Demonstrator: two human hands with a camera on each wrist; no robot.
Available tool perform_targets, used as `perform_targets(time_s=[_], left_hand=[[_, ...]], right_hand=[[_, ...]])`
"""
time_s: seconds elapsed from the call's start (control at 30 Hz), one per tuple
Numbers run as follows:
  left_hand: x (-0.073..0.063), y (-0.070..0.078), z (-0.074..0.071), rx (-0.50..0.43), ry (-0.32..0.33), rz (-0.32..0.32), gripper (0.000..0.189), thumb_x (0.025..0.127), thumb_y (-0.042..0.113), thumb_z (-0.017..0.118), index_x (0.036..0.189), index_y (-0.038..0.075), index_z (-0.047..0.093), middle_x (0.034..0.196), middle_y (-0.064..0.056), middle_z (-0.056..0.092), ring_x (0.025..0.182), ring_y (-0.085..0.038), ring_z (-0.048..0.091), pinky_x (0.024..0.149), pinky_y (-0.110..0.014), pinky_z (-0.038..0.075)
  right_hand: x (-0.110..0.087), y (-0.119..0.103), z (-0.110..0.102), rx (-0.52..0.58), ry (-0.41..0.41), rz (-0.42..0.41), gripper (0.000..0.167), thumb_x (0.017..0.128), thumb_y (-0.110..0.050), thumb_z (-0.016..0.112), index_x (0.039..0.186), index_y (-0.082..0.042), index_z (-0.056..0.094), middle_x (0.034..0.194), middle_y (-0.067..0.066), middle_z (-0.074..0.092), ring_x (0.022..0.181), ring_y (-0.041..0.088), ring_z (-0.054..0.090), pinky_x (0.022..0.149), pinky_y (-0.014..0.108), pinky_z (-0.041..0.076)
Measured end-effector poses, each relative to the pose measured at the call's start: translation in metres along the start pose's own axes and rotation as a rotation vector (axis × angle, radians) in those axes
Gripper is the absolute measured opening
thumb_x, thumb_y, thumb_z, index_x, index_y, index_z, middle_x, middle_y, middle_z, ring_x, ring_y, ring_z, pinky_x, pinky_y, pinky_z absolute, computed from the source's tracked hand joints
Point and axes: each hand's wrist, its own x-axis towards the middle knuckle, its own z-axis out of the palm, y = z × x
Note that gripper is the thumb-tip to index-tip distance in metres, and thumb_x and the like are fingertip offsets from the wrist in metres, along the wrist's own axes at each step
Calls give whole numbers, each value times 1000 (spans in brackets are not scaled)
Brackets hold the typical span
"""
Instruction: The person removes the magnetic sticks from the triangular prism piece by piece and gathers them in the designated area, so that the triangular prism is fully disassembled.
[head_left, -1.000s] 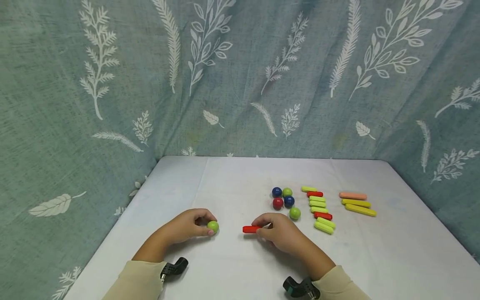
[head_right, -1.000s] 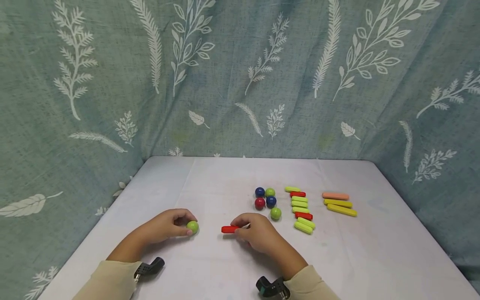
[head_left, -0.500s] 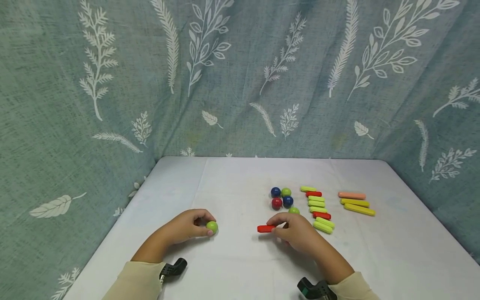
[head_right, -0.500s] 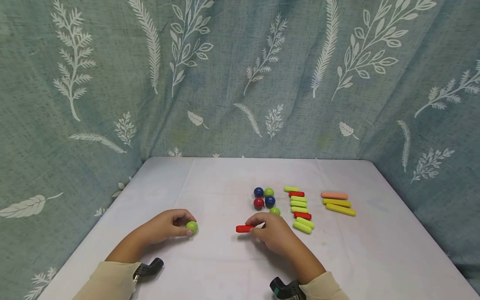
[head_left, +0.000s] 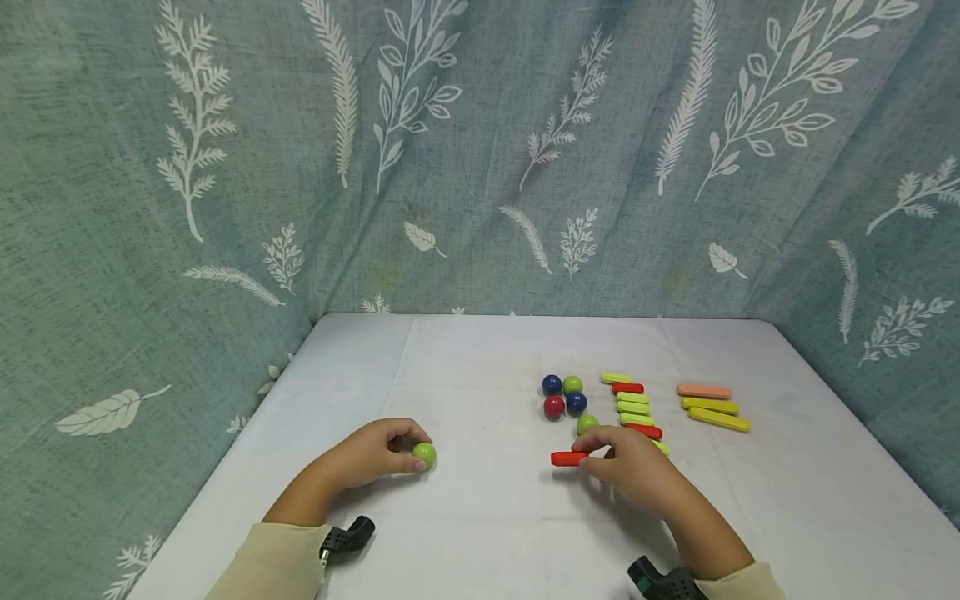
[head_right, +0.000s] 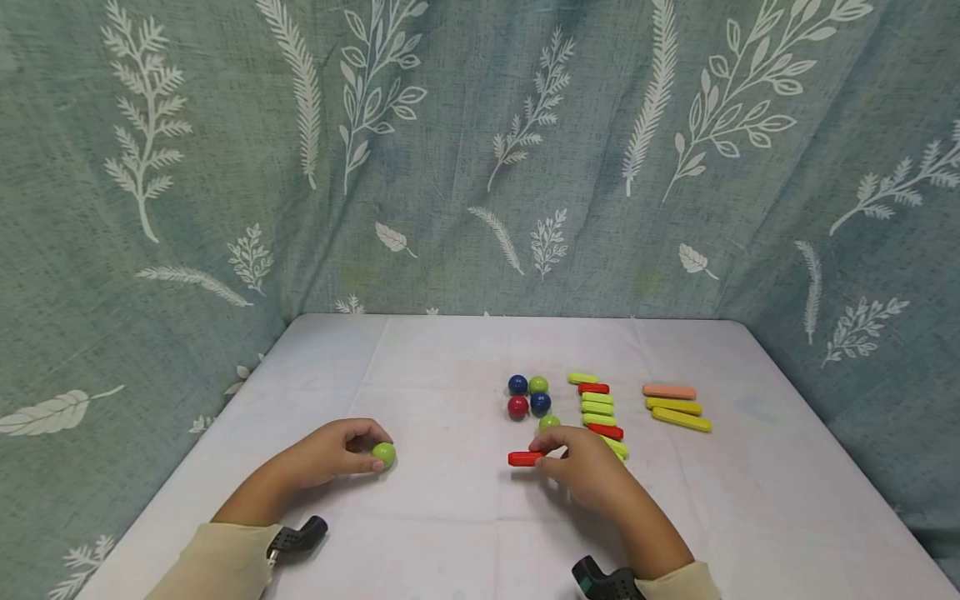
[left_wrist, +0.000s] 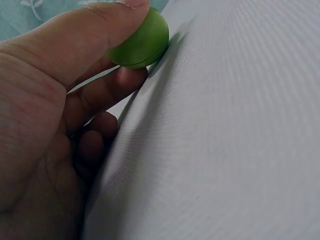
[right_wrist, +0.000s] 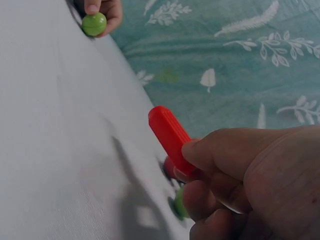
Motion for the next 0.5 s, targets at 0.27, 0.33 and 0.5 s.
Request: perform_targets(time_s=[0.27, 0.33, 0.5], left_hand=[[1, -2, 1, 6, 2, -5, 29, 89, 32, 85, 112, 19, 73, 107, 2, 69, 91, -13, 58, 77, -27, 48], [1, -2, 2, 7, 0, -6, 29, 89, 33, 85, 112, 20, 73, 107, 3, 69, 92, -14, 58, 78, -27, 48], [2, -2, 2, 11, 7, -14, 28, 88, 35, 86, 111, 23, 73, 106, 3, 69, 91, -15, 58, 78, -27, 48]], right_hand=[[-4, 21, -19, -28, 25, -6, 18, 91, -15, 81, 105, -27, 77, 112, -3, 71, 85, 20, 59, 68, 34, 51], [-6, 25, -24, -39, 30, -8, 18, 91, -16, 80, 106, -26, 77, 114, -3, 70, 86, 20, 59, 69, 34, 50], [-12, 30, -34, -31, 24, 44, 17, 93, -19, 79, 109, -24, 76, 114, -1, 69, 89, 21, 58, 70, 34, 50]])
